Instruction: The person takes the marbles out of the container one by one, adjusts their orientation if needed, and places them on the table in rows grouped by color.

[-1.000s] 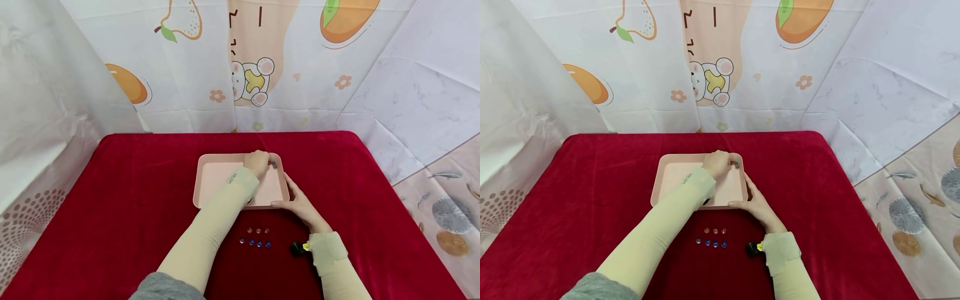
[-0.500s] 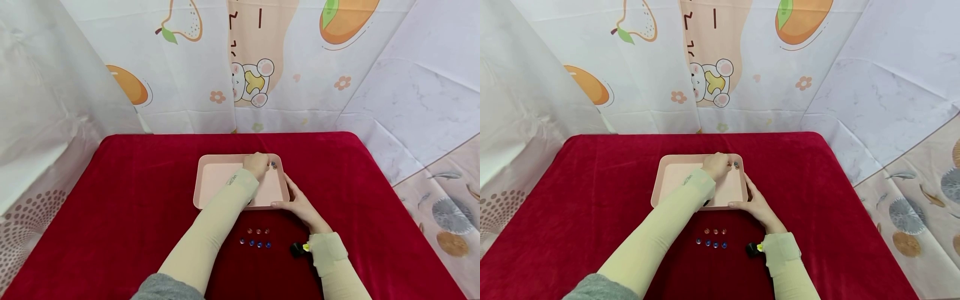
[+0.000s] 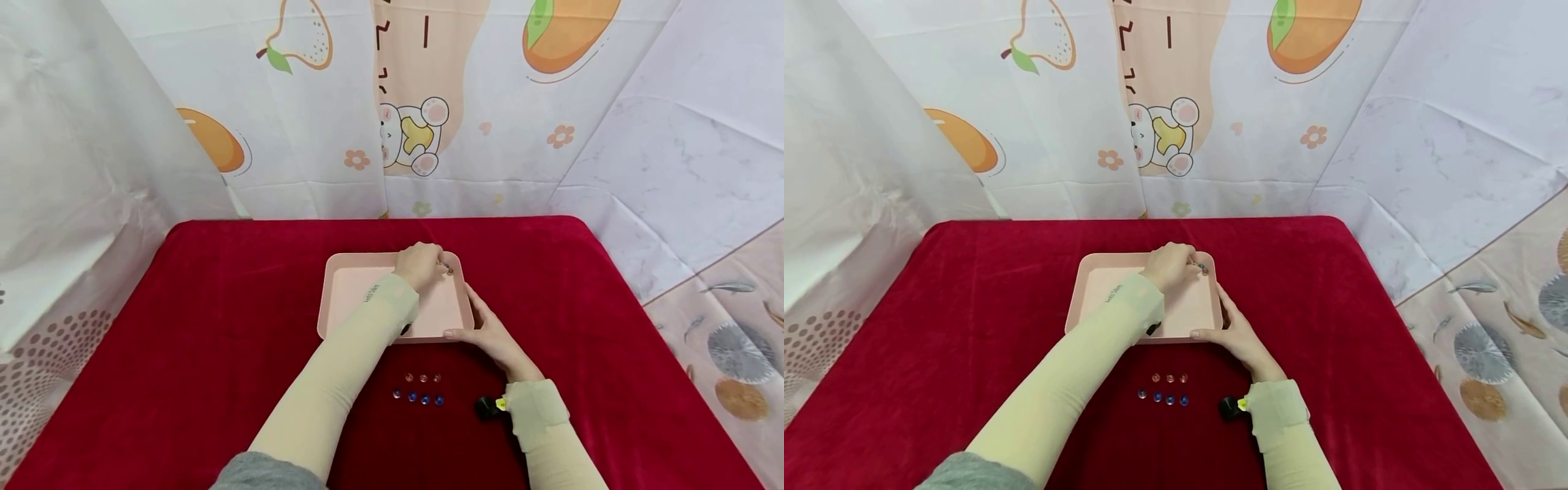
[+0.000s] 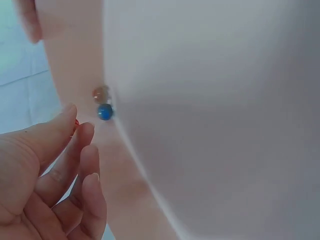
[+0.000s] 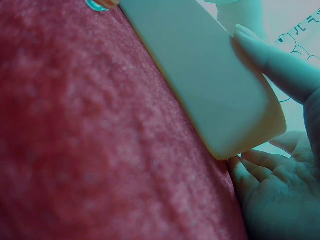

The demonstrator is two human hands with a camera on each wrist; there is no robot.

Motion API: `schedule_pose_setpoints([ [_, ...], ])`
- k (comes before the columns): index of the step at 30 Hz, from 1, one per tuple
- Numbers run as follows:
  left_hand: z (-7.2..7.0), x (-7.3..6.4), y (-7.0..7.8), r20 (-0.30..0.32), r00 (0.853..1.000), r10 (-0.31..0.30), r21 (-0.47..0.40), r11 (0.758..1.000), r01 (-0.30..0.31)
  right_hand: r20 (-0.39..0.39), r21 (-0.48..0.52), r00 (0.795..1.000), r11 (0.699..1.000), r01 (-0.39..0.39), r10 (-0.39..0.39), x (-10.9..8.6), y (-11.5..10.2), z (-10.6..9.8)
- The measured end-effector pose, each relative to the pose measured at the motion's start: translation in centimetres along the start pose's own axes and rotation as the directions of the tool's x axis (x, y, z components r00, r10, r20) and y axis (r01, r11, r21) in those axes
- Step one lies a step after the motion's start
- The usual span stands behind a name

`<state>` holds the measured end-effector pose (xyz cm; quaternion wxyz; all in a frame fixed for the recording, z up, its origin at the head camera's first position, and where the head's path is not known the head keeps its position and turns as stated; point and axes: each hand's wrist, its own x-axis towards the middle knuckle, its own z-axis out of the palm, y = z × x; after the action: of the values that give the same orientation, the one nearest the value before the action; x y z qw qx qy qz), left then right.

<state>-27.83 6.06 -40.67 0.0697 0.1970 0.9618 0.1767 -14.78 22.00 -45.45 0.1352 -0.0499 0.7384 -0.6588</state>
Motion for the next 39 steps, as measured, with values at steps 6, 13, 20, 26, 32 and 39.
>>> schedule_pose_setpoints([
  [6, -0.8, -0.7, 0.3, -0.025, 1.0, 0.003, -0.126, 0.992, -0.006, -0.002, -0.014, 1.0, 1.0, -0.005, 0.005, 0.1, 0.1, 0.0],
  [13, -1.6, -1.5, 0.3, -0.04, 0.999, 0.037, -0.218, 0.975, -0.044, 0.009, -0.005, 1.0, 1.0, 0.007, -0.007, 0.1, 0.1, -0.2],
  [20, -2.6, -2.5, 0.2, -0.051, 0.997, 0.059, -0.304, 0.95, -0.072, 0.004, -0.017, 1.0, 1.0, 0.014, -0.014, 0.2, 0.2, -0.2],
  [26, -2.9, -3.6, -0.1, -0.05, 0.995, 0.086, -0.313, 0.945, -0.097, 0.0, -0.027, 1.0, 1.0, 0.011, -0.011, 0.2, 0.2, -0.1],
  [32, -3.1, -5.0, -0.5, -0.076, 0.991, 0.106, -0.332, 0.935, -0.125, -0.001, -0.027, 1.0, 1.0, -0.007, 0.007, 0.2, 0.4, -0.1],
  [39, -3.3, -6.7, -1.0, -0.11, 0.988, 0.105, -0.353, 0.925, -0.137, -0.009, -0.036, 1.0, 0.999, -0.003, 0.002, 0.2, 0.3, -0.1],
])
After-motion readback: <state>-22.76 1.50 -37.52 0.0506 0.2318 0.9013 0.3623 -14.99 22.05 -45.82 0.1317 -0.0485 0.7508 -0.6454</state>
